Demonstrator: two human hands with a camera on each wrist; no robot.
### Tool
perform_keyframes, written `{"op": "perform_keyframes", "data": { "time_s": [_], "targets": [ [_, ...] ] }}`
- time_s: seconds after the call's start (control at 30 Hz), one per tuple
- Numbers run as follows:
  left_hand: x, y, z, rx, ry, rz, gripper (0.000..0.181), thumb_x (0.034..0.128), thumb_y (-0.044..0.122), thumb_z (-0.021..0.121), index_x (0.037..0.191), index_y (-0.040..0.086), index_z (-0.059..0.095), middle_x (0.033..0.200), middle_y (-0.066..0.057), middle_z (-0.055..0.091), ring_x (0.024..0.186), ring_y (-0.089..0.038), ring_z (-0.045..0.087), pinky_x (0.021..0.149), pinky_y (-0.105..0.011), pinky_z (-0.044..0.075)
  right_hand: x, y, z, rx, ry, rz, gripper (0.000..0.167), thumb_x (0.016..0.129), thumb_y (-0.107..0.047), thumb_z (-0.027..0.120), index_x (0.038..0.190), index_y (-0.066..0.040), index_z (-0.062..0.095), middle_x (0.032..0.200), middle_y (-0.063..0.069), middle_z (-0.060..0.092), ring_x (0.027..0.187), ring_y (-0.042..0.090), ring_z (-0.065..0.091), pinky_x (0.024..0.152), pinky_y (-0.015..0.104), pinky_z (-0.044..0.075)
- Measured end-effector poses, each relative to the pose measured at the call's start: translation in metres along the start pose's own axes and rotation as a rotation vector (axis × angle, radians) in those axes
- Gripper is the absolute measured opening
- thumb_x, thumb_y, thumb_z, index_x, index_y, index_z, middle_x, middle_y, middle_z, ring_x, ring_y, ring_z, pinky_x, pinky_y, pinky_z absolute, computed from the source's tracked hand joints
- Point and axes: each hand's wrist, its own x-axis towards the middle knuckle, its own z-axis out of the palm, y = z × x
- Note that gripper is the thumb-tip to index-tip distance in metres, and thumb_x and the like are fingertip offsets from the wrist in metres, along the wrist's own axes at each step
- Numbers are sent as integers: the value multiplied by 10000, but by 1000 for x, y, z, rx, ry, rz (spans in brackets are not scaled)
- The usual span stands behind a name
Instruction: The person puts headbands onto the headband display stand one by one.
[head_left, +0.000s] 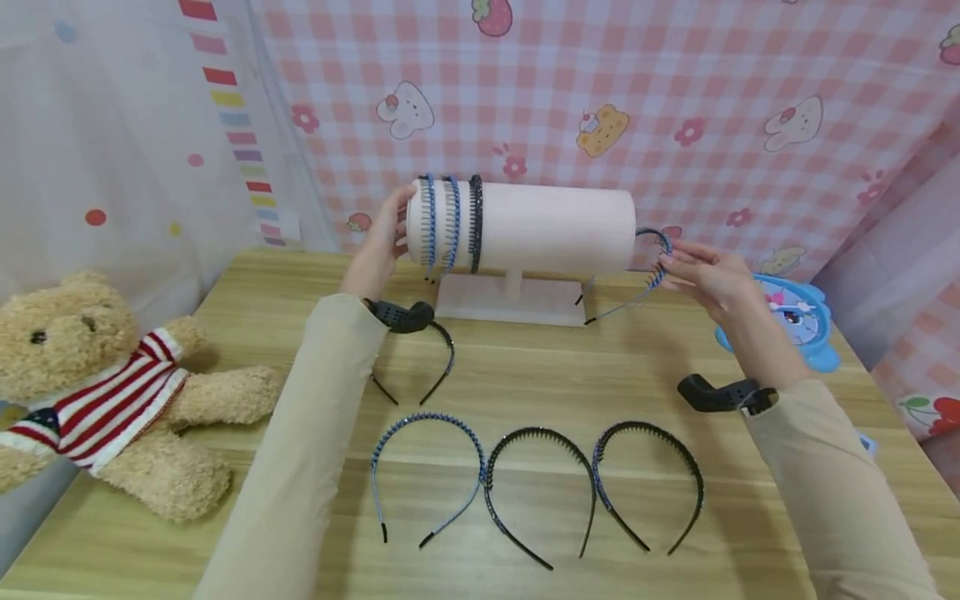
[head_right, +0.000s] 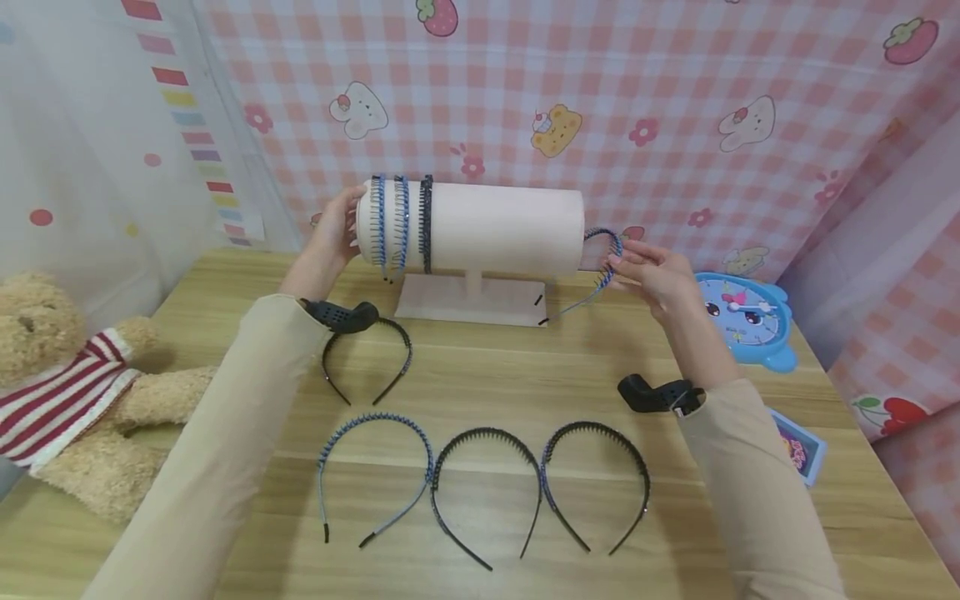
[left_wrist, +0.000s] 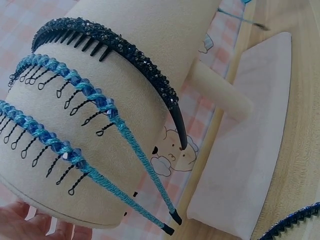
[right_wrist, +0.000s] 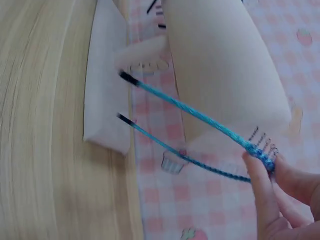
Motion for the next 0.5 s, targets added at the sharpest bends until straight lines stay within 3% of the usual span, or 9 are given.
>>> {"op": "perform_keyframes", "data": {
  "time_s": [0.07, 0.33, 0.5],
  "targets": [
    [0, -1, 0, -2, -1, 1, 278, 869, 445, 487, 1019, 215, 533, 1069, 79, 530, 928, -83, 470, 854, -273, 336, -2, -2, 10, -1, 47, -49, 701, 801, -53, 658, 1398, 3, 293, 837, -69, 615, 747, 39, 656, 684, 217, 534],
    [-1, -1, 0, 1, -6, 19, 248, 878, 424, 478, 990, 212, 542, 979, 86, 545, 888, -80, 493, 826, -260, 348, 0, -2, 39, -35, 170, -240, 625, 761, -56, 706, 1322, -1, 435, 844, -43, 597, 711, 54, 629, 629, 219, 535],
    [-4, 1, 0, 5, -9, 18, 266, 879, 419, 479, 1020, 203, 542, 994, 83, 543, 891, -82, 495, 831, -263, 350, 7, 3, 50, -212, 202, -395, 519, 788, -25, 670, 1276, -2, 495, 853, -84, 602, 749, 23, 595, 610, 195, 527]
  ]
}}
